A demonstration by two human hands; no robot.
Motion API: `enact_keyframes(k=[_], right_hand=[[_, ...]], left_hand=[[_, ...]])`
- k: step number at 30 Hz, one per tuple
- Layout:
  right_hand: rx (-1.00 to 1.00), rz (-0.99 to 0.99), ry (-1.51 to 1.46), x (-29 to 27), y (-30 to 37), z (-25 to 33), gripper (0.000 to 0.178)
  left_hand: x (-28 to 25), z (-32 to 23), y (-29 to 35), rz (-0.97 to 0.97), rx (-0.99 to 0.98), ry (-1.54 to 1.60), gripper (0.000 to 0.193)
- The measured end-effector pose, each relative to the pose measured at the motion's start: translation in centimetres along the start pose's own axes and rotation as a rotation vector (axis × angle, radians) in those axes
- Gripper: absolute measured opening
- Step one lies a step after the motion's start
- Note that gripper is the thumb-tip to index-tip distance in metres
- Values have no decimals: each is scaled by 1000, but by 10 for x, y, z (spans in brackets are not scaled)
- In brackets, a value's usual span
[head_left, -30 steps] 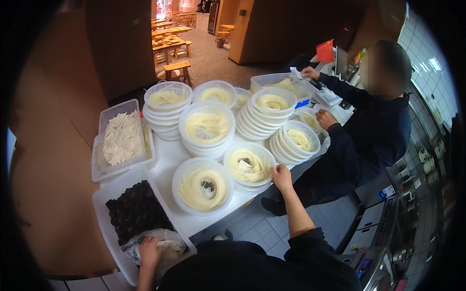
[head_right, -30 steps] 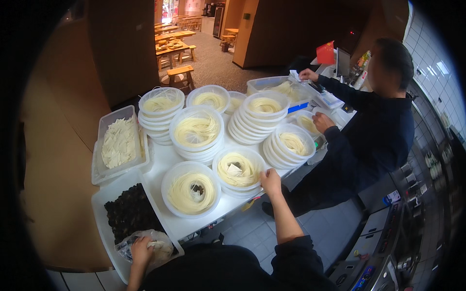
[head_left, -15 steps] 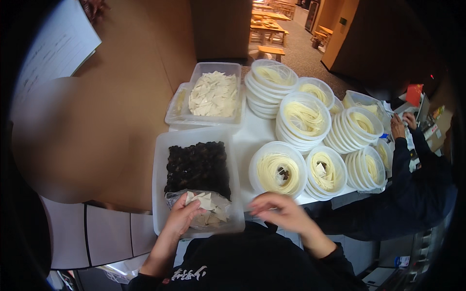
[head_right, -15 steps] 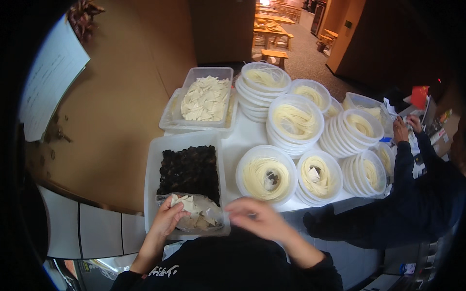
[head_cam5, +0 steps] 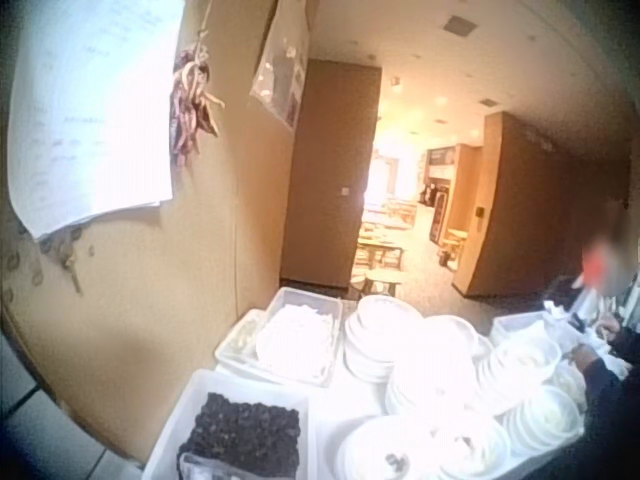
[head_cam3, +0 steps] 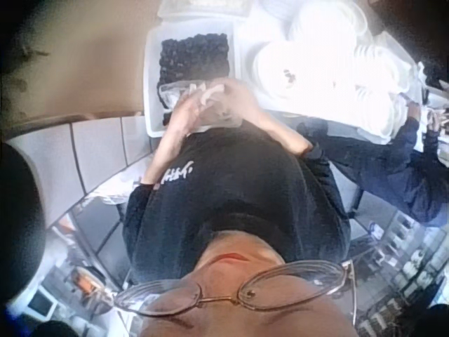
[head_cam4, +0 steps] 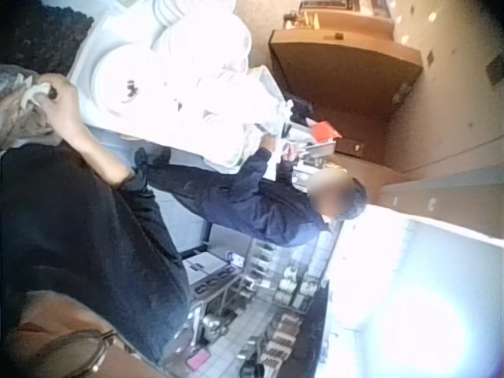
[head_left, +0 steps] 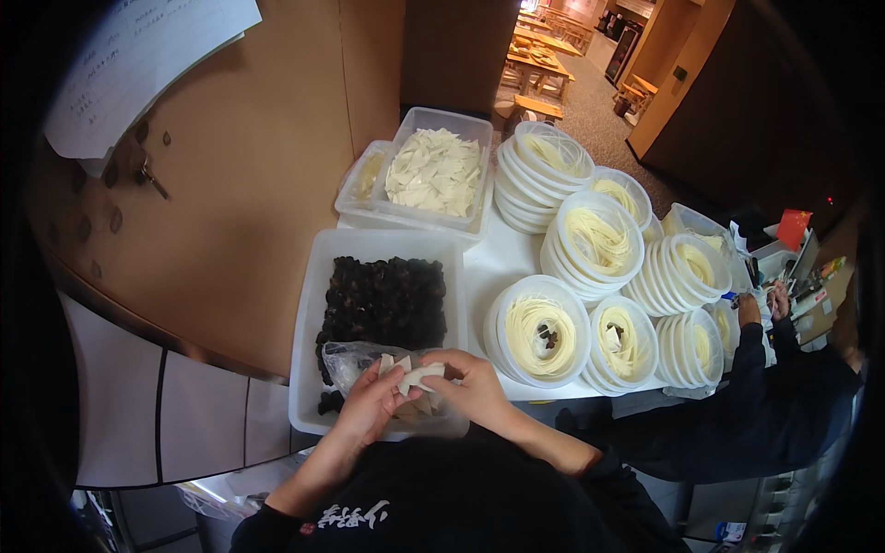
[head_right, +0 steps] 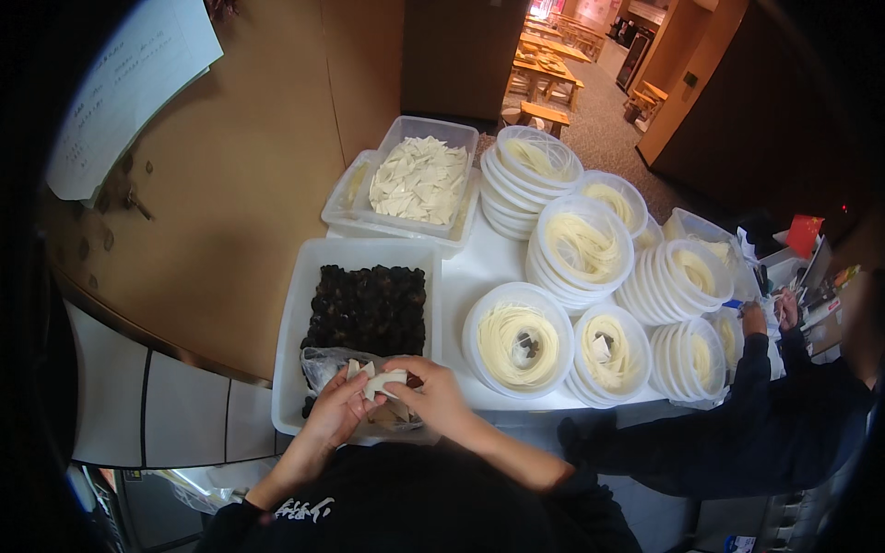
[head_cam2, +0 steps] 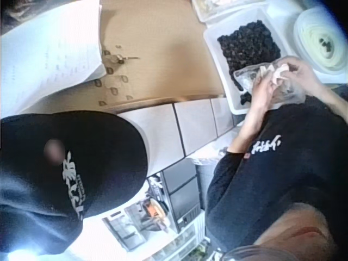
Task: The person places dark ingredients and white slices into bowls containing noodles. They handle each bowl individually, adding ingredients by hand and arranging them on the table.
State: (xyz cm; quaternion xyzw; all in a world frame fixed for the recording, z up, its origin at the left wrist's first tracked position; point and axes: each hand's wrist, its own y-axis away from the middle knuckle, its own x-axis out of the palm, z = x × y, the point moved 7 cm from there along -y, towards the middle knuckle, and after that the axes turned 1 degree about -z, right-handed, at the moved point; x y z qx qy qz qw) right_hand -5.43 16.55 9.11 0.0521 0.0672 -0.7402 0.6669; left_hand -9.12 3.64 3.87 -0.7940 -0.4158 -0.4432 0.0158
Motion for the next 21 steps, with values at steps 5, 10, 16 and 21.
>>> enact_keyframes(k=[5, 10, 16, 21], right_hand=[[172, 26, -306, -4, 3, -14, 19], [175, -22, -435, -17, 6, -16, 13], [83, -379, -214, -118, 20, -6, 15], [124, -388, 542, -180, 26, -16, 31]], left_hand=[[3, -2, -1, 12, 15, 3, 24], [0, 1, -3, 4, 15, -49, 23], [-14, 0, -2, -75, 28, -84, 24], [-13, 6, -3, -51, 6, -119, 20]])
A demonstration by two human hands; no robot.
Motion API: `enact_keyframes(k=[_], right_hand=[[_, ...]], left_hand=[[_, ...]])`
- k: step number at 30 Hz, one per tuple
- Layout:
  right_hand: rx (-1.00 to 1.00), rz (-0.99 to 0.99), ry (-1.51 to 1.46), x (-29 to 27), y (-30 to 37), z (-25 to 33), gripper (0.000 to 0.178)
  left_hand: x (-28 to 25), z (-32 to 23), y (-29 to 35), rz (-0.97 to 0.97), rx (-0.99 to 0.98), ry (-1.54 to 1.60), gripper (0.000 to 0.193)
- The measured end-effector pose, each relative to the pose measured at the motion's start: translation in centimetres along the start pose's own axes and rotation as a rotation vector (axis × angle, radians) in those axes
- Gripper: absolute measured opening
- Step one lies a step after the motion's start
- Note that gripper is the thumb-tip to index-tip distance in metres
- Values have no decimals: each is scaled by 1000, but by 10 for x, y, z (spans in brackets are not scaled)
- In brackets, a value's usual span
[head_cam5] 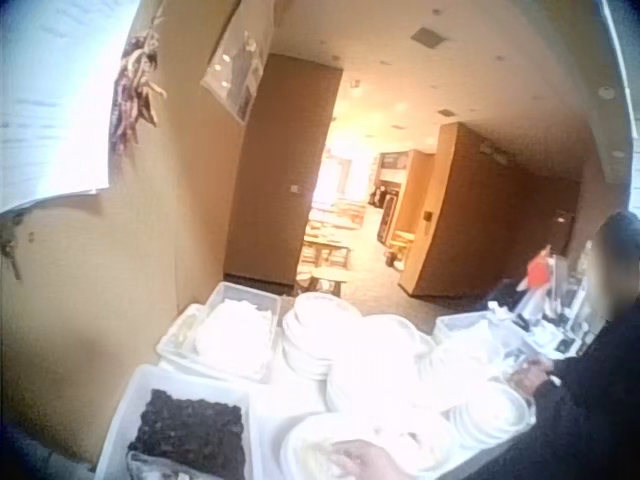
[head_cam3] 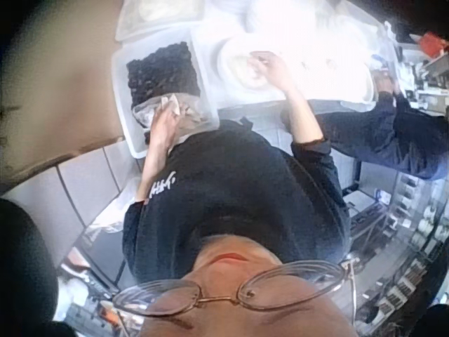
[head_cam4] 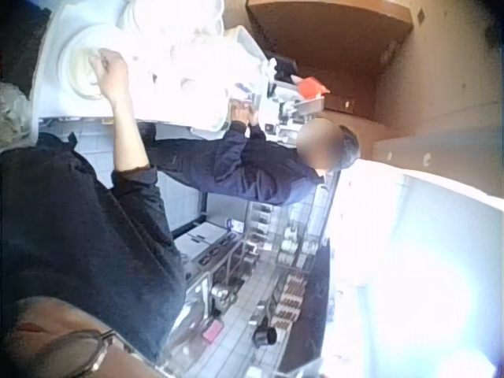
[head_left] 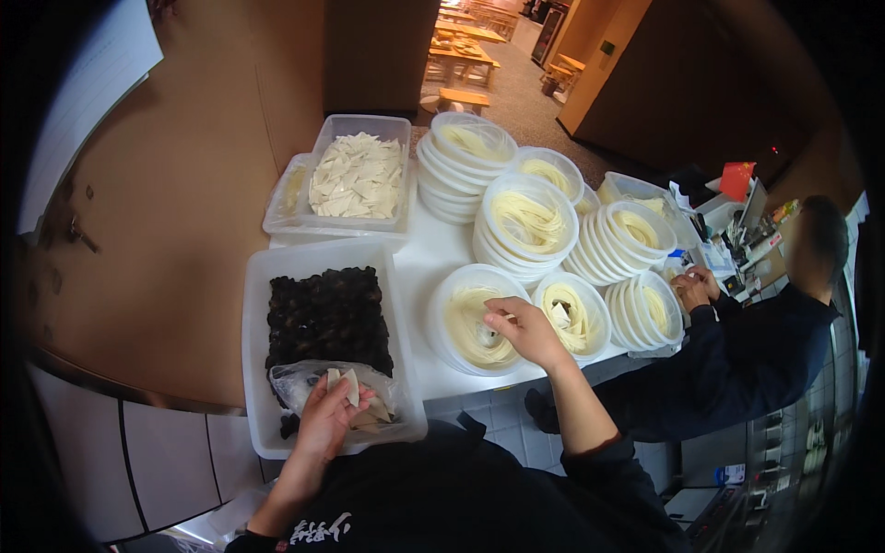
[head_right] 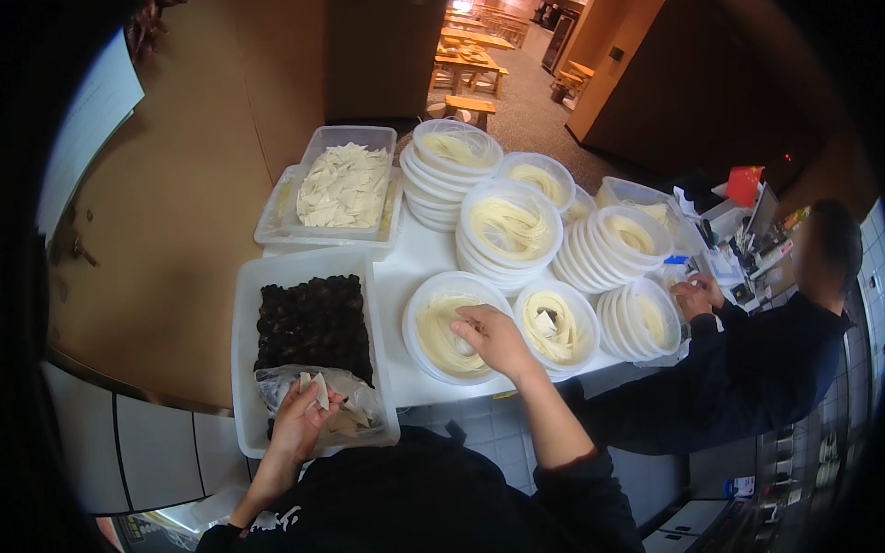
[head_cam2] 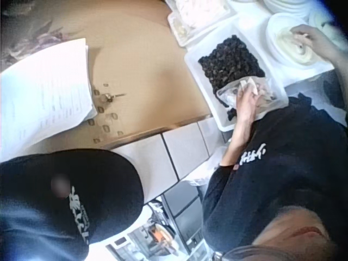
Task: The person places dark ingredients and white slices into bowls containing noodles. They handle each bowl individually, adding ingredients by hand and arranging them on the table.
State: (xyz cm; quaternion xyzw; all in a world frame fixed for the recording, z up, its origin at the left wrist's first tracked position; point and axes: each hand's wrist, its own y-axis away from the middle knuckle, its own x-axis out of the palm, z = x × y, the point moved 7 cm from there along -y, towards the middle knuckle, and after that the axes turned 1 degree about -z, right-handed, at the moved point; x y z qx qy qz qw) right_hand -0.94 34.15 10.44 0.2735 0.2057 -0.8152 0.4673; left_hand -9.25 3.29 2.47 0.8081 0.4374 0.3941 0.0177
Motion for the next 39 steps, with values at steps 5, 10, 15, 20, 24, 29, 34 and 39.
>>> enact_keyframes(k=[5, 10, 15, 20, 24, 29, 34, 39], right_hand=[[32, -209, 525, -29, -10, -51, 36], [-74, -201, 594, -29, -23, -75, 33], [44, -133, 567, -28, -42, -88, 21], [198, -90, 137, -44, -43, -92, 17], [253, -97, -147, -71, -15, -89, 15], [348, -316, -290, -132, 37, -111, 13], [484, -474, -238, -180, 89, -149, 12], [543, -584, -276, -186, 116, -178, 12]], left_hand=[[2, 1, 0, 25, -10, 23, 23], [9, -2, 4, 90, -52, 96, 37], [12, -5, 6, 114, -47, 164, 42], [6, -10, 10, 32, 28, 101, 35], [18, -17, 6, -22, 23, 94, 33], [87, -21, -24, 289, 14, 58, 38], [152, 9, -82, 305, 51, -436, 46], [151, -9, -81, 316, 367, -772, 33]])
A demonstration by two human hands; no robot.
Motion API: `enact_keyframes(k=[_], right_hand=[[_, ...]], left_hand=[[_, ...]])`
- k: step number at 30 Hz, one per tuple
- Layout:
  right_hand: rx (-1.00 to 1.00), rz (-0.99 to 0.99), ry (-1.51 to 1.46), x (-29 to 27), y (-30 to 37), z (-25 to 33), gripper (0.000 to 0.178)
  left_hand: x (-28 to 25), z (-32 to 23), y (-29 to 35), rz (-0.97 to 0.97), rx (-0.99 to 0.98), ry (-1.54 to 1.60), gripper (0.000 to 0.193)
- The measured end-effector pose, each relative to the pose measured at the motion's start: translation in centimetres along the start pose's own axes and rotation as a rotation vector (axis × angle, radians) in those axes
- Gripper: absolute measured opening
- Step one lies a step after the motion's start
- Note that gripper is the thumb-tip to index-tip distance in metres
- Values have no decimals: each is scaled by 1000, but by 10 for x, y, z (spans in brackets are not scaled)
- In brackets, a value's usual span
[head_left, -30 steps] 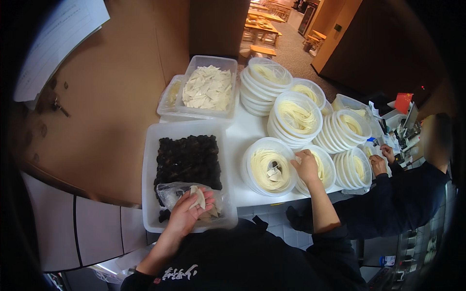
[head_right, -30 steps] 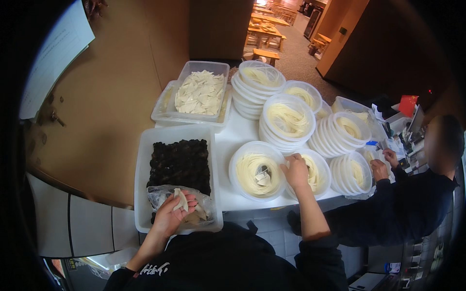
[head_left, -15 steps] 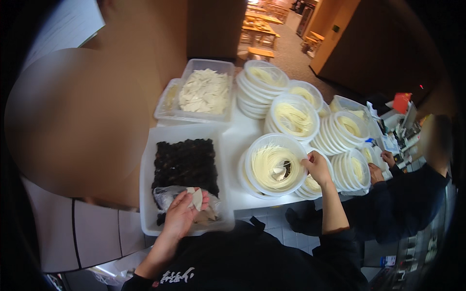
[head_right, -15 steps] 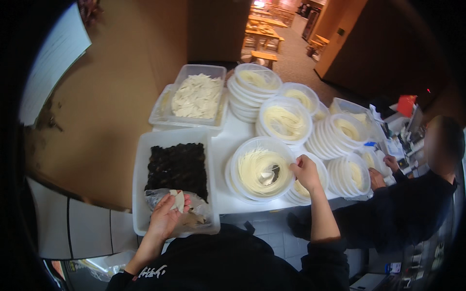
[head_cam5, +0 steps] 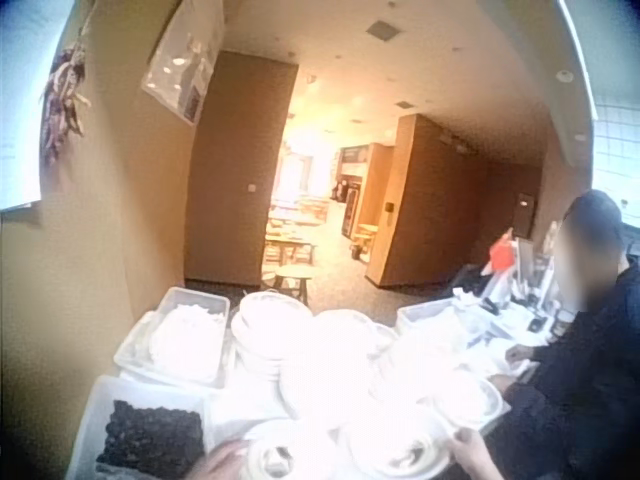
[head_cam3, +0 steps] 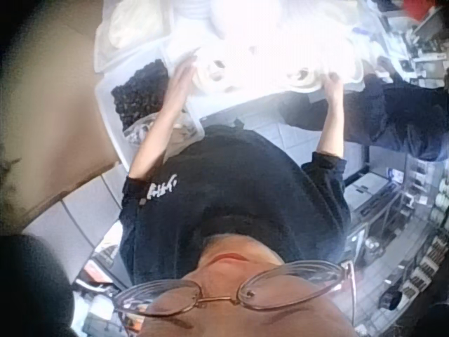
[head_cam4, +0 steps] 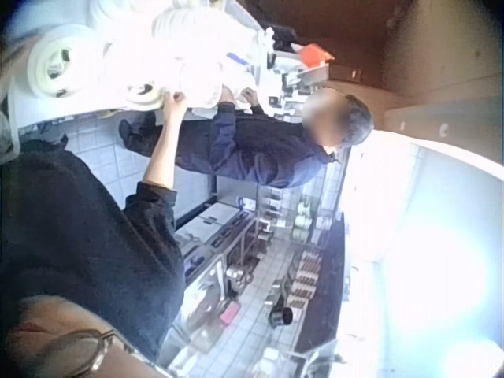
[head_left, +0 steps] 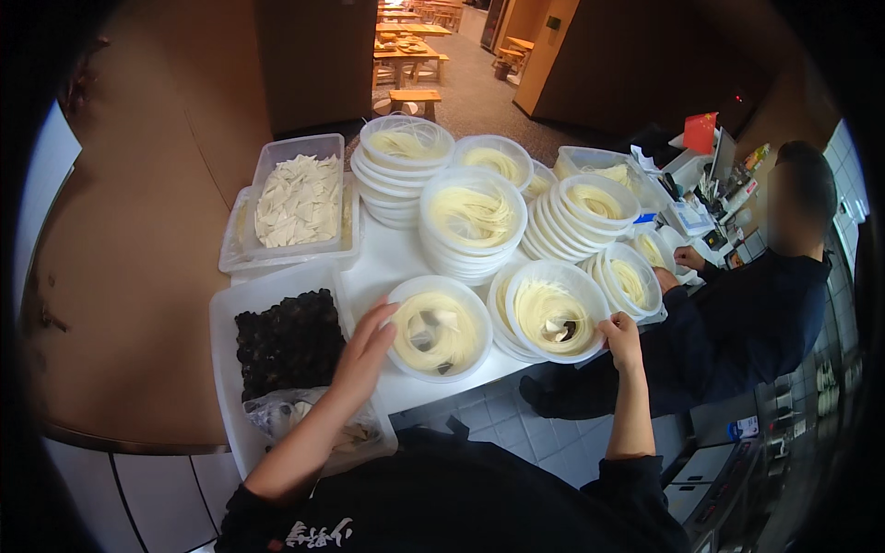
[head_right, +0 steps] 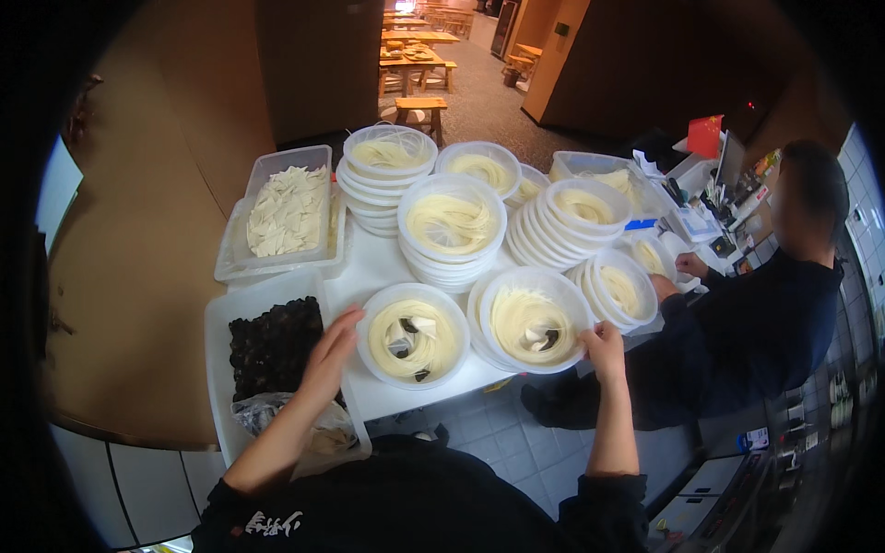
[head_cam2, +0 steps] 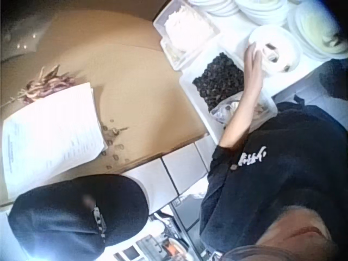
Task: The person places dark ingredients and white slices into bowls containing noodles. They handle each bowl individually, adding ingredients by hand and arranging them on the table.
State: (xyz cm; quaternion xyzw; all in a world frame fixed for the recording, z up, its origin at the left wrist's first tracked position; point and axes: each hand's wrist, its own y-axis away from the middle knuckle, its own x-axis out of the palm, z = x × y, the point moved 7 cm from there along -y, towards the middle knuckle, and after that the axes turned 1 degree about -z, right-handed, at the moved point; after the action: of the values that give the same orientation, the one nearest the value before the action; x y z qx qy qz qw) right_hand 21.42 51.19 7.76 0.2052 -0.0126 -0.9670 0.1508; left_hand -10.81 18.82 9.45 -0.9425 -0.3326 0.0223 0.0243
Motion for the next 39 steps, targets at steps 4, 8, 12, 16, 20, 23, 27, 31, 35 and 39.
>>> enact_keyframes(k=[4, 8, 12, 16, 20, 23, 27, 31, 35, 39], right_hand=[[46, 5, -78, 13, -12, -19, 12], [-12, 22, 40, 34, -21, -20, 16], [-312, -244, 752, 35, -5, 29, 29], [-599, -82, 334, 78, 35, 86, 30], [-764, 385, 441, 195, 78, 89, 31], [-820, 354, 728, 249, 75, 74, 27], [-741, 327, 968, 275, 56, 57, 16], [-760, 370, 912, 273, 57, 66, 11], [-694, 534, 609, 268, 70, 82, 13], [-635, 514, 445, 266, 93, 108, 14]], left_hand=[[-63, -20, 53, -284, 246, -61, 8], [-90, 14, 102, 47, -172, -283, 13], [-71, 59, 115, 277, 13, -1095, 12], [-63, 87, 113, 162, 163, -1256, 16], [-69, 102, 115, 236, 57, -1278, 14], [-75, 98, 116, 207, 62, -1262, 13], [-78, 91, 124, 158, 138, -1235, 11], [-82, 88, 129, 141, 124, -1231, 10], [-88, 75, 128, 103, 85, -1076, 6], [-102, 59, 124, -28, 16, -727, 9]])
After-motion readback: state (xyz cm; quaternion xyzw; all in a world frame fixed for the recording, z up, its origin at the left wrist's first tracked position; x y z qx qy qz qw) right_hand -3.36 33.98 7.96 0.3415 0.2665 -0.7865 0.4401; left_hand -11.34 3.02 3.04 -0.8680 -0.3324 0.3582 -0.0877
